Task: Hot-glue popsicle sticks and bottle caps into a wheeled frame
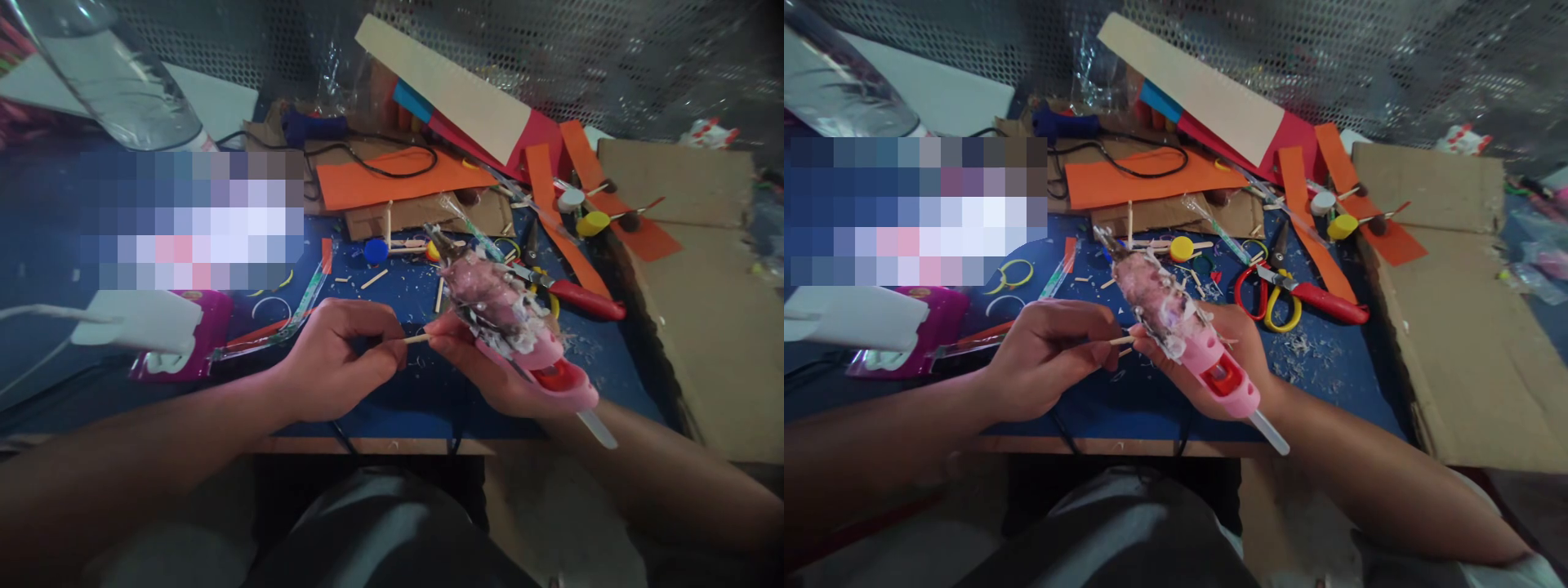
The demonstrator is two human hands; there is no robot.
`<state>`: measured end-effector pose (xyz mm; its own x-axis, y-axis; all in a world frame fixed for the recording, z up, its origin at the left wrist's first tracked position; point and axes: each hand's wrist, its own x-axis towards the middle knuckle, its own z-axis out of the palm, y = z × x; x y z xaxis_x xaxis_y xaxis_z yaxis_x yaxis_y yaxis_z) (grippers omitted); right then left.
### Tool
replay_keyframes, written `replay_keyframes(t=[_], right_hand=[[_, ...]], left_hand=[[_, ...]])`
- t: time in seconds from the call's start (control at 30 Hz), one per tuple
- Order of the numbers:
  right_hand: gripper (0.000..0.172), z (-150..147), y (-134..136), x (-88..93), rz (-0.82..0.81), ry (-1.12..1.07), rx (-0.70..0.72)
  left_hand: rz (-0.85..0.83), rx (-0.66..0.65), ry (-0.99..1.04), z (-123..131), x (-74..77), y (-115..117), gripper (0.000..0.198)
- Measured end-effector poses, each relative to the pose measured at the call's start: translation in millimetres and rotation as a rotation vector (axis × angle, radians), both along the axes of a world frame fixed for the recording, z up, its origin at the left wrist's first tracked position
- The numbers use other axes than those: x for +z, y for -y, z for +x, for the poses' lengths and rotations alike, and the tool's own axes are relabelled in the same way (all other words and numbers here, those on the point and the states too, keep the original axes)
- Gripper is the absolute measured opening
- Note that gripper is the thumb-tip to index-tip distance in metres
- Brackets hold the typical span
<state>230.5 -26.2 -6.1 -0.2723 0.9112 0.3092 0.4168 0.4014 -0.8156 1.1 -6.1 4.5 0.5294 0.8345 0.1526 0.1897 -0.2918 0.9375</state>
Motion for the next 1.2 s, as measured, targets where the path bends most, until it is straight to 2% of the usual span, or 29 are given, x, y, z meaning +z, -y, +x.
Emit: replay_keyframes(t=[0.17, 0.37, 0.47, 0.63, 0.87, 1.03, 1.2], right_hand=[[0.003, -2, 0, -3.4, -0.043, -0.108, -0.016], [0.004, -2, -1, -3.0, -0.096, -0.131, -0.015], [0.004, 0, -4, -0.2, -0.098, -0.089, -0.018], [0.003, -1, -3, 0.0, -0.106, -0.115, -0.035], [0.003, -5, 1, -5.0, -0.013, -0.126, -0.05], [0.009, -6, 0, 6.5, -0.025, -0.059, 0.025], [0.005, -3, -2, 8.9, -0.114, -0.052, 0.021]], left_hand=[[-0.012, -0.01, -0.006, 2, 2.0, 0, 0.035], [-0.116, -0.026, 0.039, 0, -0.5, 1, 0.045], [-0.162, -0.043, 0.069, -3, -2.4, 2, 0.04], [-0.144, -0.043, 0.036, -2, -0.1, 1, 0.028], [-0.124, -0.026, 0.019, 1, 0.7, 1, 0.026], [-0.137, -0.07, 0.045, -1, -0.6, 1, 0.023], [-0.149, -0.054, 0.017, 0, 2.5, 1, 0.023]])
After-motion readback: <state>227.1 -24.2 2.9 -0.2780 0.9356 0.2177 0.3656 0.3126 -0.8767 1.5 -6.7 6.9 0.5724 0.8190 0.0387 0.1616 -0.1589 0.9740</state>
